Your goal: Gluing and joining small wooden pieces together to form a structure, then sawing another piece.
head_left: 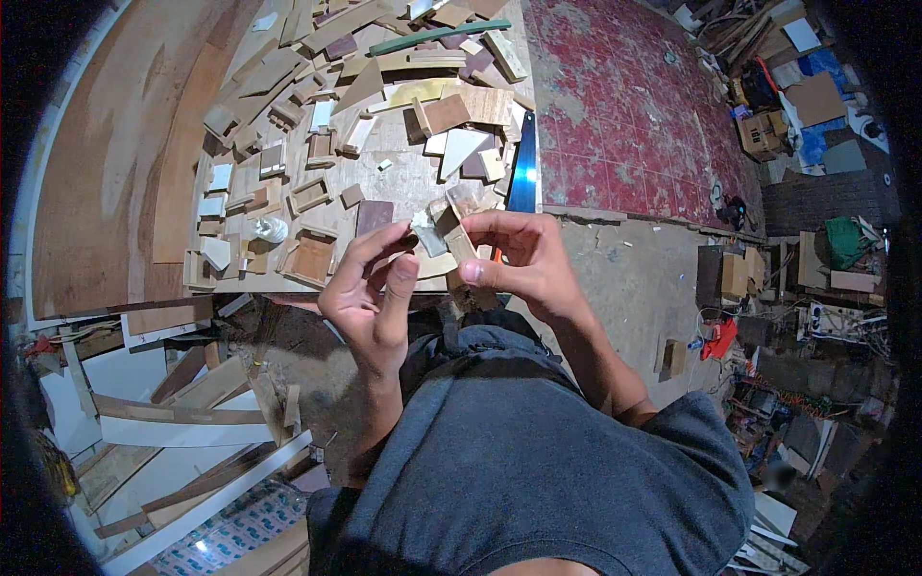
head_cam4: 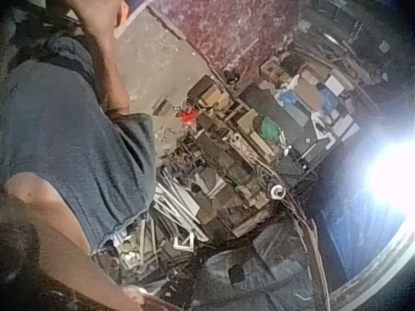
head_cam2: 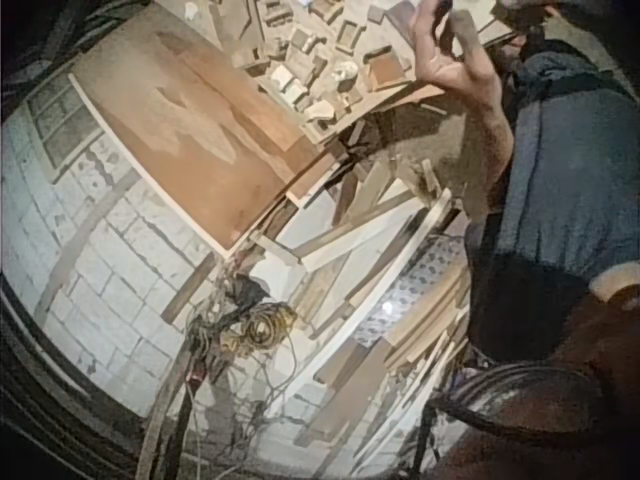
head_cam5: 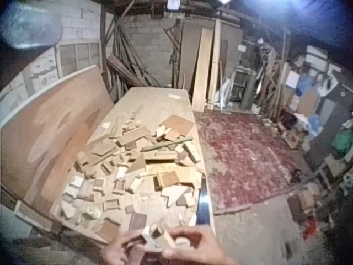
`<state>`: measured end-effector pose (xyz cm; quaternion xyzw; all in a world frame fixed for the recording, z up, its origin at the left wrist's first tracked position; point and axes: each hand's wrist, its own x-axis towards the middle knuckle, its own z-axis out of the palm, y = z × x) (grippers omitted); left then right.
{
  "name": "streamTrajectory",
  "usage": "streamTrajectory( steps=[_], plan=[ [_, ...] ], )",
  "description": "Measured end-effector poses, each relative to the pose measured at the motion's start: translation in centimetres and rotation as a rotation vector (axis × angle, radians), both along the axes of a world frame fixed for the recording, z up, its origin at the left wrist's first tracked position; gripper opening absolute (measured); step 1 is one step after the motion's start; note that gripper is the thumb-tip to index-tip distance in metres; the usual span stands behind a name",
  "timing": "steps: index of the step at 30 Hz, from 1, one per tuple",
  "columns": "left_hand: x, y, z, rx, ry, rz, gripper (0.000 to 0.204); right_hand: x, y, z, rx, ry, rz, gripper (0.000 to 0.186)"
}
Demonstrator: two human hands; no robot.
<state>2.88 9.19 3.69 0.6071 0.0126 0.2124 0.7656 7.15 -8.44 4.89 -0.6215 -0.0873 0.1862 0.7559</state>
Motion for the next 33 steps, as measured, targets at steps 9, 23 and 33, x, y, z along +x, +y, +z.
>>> streamTrajectory(
  steps=[9, 23, 33],
  plan=[
    [0.3, 0.5, -0.2, -0.048, 0.147, -0.036, 0.029, 0.5, 0.1, 0.5, -0.077, 0.028, 0.026, 0.054],
    [-0.1, 0.3, -1.0, -0.129, 0.204, -0.145, 0.025, 1.9, 0.2, 0.0, -0.057, -0.020, 0.016, 0.049],
    [-0.3, 0.7, -2.8, -0.234, 0.251, -0.077, 0.028, 3.0, -0.1, -0.3, -0.218, -0.045, 0.091, 0.051]
  ],
)
